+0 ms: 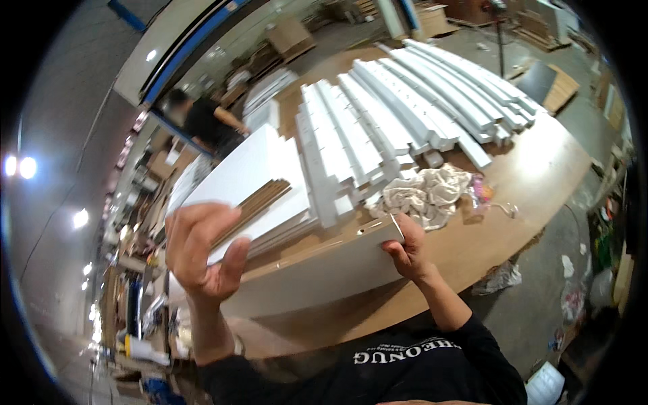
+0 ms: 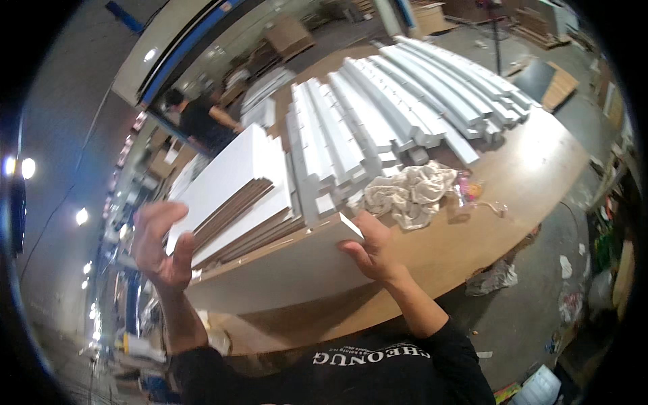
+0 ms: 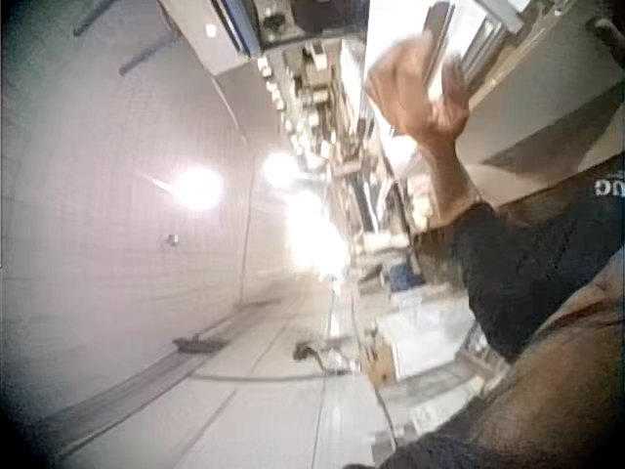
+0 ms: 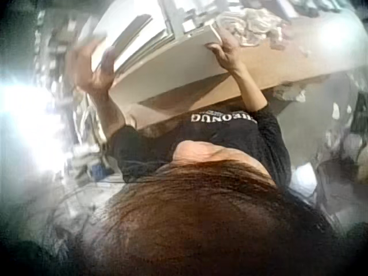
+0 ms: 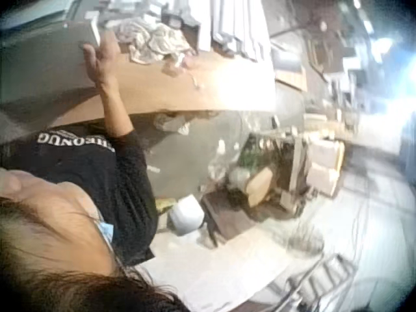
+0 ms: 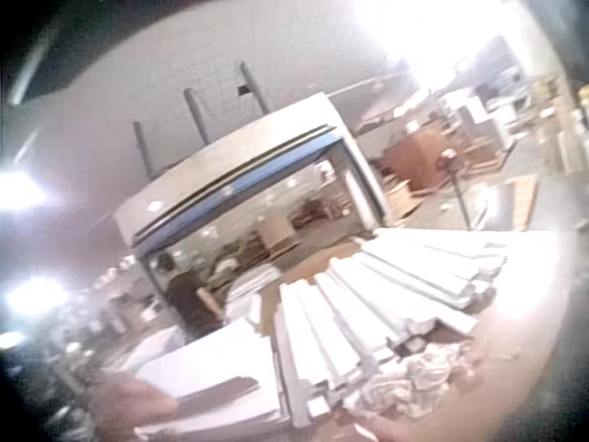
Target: The person applies glue to a wooden panel from a plastic pouch and then fits another wooden component into the glued slot to assemble a piece of furniture.
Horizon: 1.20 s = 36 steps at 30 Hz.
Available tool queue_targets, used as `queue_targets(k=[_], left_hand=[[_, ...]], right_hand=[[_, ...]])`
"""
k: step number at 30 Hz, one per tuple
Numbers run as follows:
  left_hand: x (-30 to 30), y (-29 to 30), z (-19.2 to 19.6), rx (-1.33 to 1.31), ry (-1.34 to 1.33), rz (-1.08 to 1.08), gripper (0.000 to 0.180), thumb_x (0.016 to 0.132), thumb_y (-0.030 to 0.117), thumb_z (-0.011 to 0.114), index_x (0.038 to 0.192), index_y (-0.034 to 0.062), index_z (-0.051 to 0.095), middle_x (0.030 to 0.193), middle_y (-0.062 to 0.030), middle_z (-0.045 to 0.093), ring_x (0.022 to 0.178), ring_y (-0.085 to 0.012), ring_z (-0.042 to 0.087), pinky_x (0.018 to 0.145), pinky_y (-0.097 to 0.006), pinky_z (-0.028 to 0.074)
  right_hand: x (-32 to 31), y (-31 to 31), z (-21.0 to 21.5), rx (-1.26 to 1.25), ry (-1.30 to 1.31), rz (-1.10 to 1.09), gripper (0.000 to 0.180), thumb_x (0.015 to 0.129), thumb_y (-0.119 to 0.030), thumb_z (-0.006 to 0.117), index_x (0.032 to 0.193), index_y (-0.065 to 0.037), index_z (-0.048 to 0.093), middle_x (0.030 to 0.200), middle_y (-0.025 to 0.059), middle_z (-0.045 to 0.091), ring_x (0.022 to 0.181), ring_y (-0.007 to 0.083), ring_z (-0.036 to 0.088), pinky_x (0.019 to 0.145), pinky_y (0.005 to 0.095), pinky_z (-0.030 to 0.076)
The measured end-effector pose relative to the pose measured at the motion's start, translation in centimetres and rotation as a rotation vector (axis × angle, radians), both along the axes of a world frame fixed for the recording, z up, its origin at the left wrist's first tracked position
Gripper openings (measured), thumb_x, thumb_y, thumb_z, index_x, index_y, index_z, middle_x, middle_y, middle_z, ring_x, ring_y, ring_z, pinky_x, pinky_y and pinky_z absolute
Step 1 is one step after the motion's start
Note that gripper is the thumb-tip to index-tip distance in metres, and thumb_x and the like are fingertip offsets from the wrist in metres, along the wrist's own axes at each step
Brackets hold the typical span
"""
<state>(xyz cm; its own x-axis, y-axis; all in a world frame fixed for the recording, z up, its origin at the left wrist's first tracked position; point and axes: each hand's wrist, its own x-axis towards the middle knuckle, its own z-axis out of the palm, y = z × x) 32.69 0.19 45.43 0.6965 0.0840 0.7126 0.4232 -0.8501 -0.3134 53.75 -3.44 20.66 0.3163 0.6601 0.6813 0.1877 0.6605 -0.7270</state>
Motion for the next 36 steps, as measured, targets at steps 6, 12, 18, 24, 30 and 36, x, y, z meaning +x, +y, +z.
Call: queue_targets(k=[6,12,18,24,30,36], left_hand=[[1.4,-2.9,-1.2,-0.084,0.095,0.250,0.057,0.072,0.052,0.065,0.100,0.0032,0.061,0.093,-0.0115,0.062,0.087,-0.0281,0.057,0.078,-0.037,0.041],[-5.6,-2.6,-5.8,-0.365,0.277,0.861,0.072,0.057,0.041,0.078,0.114,0.0072,0.052,0.110,-0.0130,0.056,0.106,-0.0310,0.049,0.097,-0.044,0.029],[-7.0,0.0,-8.8,-0.500,0.173,0.828,0.046,0.053,0.024,0.078,0.093,0.0116,0.059,0.094,-0.0087,0.058,0.100,-0.0275,0.051,0.100,-0.047,0.023],[-6.1,-0.1,-8.3,-0.602,0.096,0.847,0.053,0.050,0.017,0.077,0.100,0.0118,0.058,0.082,-0.0044,0.057,0.083,-0.0214,0.055,0.102,-0.045,0.024],[-8.2,-1.5,-8.1,-0.637,0.099,0.889,0.077,0.052,0.019,0.080,0.121,0.0074,0.048,0.085,-0.0053,0.065,0.084,-0.0208,0.058,0.101,-0.044,0.023],[-8.9,-2.1,-8.5,-0.665,0.030,0.829,0.084,0.052,0.023,0.080,0.126,0.0076,0.043,0.100,-0.0076,0.065,0.095,-0.0195,0.061,0.099,-0.042,0.024]], right_hand=[[1.4,1.0,-1.5,-0.078,-0.104,0.109,0.030,0.081,-0.031,0.062,0.085,-0.002,0.055,0.074,0.0127,0.047,0.067,0.0279,0.048,0.060,0.0351,0.040],[1.9,2.2,-2.0,-0.134,-0.075,0.263,0.027,0.081,-0.027,0.061,0.089,-0.002,0.057,0.074,0.0120,0.046,0.067,0.0269,0.047,0.060,0.0346,0.039],[3.4,5.0,-3.2,-0.125,0.197,0.576,0.061,0.080,-0.061,0.045,0.080,-0.001,0.053,0.073,0.0067,0.049,0.065,0.0156,0.046,0.058,0.0270,0.037],[6.3,16.9,-3.3,-0.444,-0.228,-0.103,0.050,0.074,-0.035,0.066,0.107,-0.001,0.051,0.105,0.0152,0.057,0.094,0.0267,0.057,0.081,0.0388,0.044],[3.2,28.4,-9.5,-0.789,-0.756,-0.376,0.089,0.064,-0.031,0.072,0.133,0.000,0.026,0.136,0.0242,0.031,0.121,0.0364,0.037,0.097,0.0424,0.037],[8.7,27.9,-4.1,-0.980,-0.393,-0.053,0.069,0.064,-0.025,0.070,0.122,-0.002,0.041,0.103,0.0204,0.057,0.090,0.0315,0.059,0.076,0.0394,0.048]])
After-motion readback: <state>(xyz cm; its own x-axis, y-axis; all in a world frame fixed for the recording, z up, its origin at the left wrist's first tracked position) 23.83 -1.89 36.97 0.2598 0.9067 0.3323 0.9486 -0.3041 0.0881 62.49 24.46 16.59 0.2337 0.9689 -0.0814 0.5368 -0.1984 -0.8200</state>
